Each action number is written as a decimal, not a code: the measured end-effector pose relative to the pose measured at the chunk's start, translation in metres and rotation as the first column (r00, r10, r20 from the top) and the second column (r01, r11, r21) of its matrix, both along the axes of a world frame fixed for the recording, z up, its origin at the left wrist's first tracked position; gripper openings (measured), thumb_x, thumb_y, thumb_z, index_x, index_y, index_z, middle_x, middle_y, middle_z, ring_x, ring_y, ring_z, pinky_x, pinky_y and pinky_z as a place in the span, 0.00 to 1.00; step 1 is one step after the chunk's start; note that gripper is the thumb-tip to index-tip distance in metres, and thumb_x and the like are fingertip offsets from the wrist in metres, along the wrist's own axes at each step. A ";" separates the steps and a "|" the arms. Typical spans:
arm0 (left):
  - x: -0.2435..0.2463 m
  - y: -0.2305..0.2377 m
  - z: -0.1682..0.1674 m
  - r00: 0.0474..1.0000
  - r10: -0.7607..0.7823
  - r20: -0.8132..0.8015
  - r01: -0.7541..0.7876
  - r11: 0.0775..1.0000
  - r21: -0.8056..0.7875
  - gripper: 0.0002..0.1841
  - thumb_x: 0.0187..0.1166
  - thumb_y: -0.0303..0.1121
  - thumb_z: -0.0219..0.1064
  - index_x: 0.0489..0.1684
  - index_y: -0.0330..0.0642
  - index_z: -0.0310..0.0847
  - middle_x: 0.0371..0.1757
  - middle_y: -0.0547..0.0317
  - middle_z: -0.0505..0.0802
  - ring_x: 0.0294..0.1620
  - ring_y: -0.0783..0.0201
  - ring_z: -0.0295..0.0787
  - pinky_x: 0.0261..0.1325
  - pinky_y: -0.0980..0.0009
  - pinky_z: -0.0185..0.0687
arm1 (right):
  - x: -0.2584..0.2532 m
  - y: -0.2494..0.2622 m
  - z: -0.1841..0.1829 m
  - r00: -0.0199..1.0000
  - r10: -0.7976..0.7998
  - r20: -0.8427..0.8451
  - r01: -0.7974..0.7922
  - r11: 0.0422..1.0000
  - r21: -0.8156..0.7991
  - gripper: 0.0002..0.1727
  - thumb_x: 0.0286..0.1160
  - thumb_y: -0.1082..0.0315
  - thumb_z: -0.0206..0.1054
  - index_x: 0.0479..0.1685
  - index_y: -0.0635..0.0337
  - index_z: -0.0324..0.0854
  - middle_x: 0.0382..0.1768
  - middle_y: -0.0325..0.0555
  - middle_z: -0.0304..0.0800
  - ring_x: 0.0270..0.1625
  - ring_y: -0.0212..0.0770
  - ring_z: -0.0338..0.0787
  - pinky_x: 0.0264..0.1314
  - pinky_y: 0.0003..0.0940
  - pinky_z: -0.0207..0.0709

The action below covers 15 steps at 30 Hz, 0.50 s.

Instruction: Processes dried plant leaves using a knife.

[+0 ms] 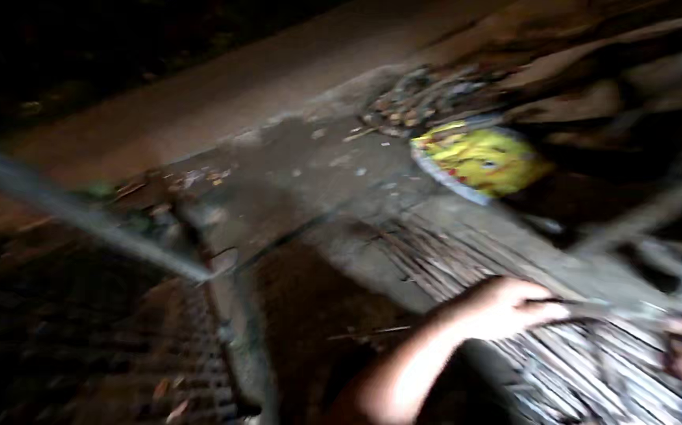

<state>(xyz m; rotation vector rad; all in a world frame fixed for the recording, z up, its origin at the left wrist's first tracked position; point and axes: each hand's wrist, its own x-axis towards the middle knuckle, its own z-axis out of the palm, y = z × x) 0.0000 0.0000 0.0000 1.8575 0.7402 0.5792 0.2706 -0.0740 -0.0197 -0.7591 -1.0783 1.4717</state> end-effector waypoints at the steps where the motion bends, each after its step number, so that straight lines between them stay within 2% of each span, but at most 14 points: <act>1: 0.000 -0.001 0.001 1.000 0.016 0.006 -0.015 1.000 -0.025 0.14 0.87 0.33 0.62 0.36 0.30 0.87 0.30 0.53 0.89 0.32 0.66 0.84 0.41 0.67 0.82 | -0.014 -0.004 0.012 0.990 -0.127 0.054 0.131 0.989 -0.069 0.20 0.88 0.64 0.56 0.75 0.44 0.75 0.43 0.37 0.95 0.26 0.29 0.87 0.25 0.24 0.83; 3: 0.000 -0.003 0.001 0.998 0.059 -0.028 -0.060 0.997 -0.048 0.14 0.87 0.36 0.62 0.37 0.34 0.88 0.31 0.58 0.89 0.31 0.71 0.85 0.41 0.71 0.83 | -0.022 -0.005 0.026 0.954 -0.291 0.077 0.299 0.947 -0.120 0.24 0.85 0.66 0.56 0.79 0.54 0.73 0.39 0.42 0.94 0.20 0.30 0.84 0.19 0.23 0.79; 5: 0.001 -0.004 -0.001 0.994 0.090 -0.062 -0.092 0.996 -0.020 0.13 0.86 0.36 0.63 0.40 0.38 0.90 0.32 0.62 0.91 0.30 0.74 0.87 0.39 0.73 0.86 | -0.012 -0.005 0.034 0.938 -0.341 0.058 0.345 0.932 -0.114 0.26 0.86 0.68 0.53 0.84 0.59 0.66 0.40 0.47 0.93 0.22 0.32 0.85 0.22 0.25 0.81; 7: 0.003 -0.005 -0.007 0.993 0.110 -0.046 -0.107 0.992 0.070 0.11 0.86 0.36 0.64 0.42 0.41 0.92 0.34 0.64 0.93 0.31 0.74 0.88 0.39 0.74 0.88 | 0.000 -0.010 0.035 0.946 -0.321 0.034 0.323 0.943 -0.085 0.27 0.88 0.68 0.52 0.86 0.59 0.63 0.40 0.49 0.91 0.25 0.35 0.86 0.27 0.29 0.83; 11: 0.011 -0.010 -0.014 0.986 0.167 0.002 -0.164 0.966 0.199 0.10 0.82 0.33 0.64 0.46 0.42 0.93 0.36 0.67 0.95 0.32 0.78 0.89 0.41 0.77 0.88 | -0.006 -0.021 0.033 0.977 -0.212 0.013 0.212 0.971 -0.107 0.30 0.87 0.69 0.54 0.89 0.58 0.60 0.40 0.52 0.91 0.26 0.41 0.89 0.27 0.37 0.87; 13: 0.016 -0.014 -0.013 0.977 0.215 -0.007 -0.206 0.945 0.254 0.11 0.80 0.33 0.65 0.49 0.41 0.93 0.39 0.65 0.96 0.37 0.79 0.91 0.46 0.77 0.89 | -0.013 -0.027 0.035 0.988 -0.153 0.016 0.154 0.978 -0.142 0.30 0.87 0.70 0.54 0.90 0.57 0.60 0.40 0.52 0.91 0.26 0.41 0.89 0.27 0.37 0.88; 15: 0.019 -0.017 -0.013 0.969 0.247 -0.019 -0.223 0.902 0.369 0.13 0.78 0.34 0.66 0.51 0.40 0.93 0.44 0.61 0.97 0.44 0.75 0.93 0.55 0.73 0.89 | -0.019 -0.032 0.035 0.993 -0.120 0.016 0.121 0.981 -0.153 0.30 0.87 0.70 0.54 0.89 0.57 0.60 0.43 0.52 0.91 0.25 0.39 0.88 0.26 0.35 0.87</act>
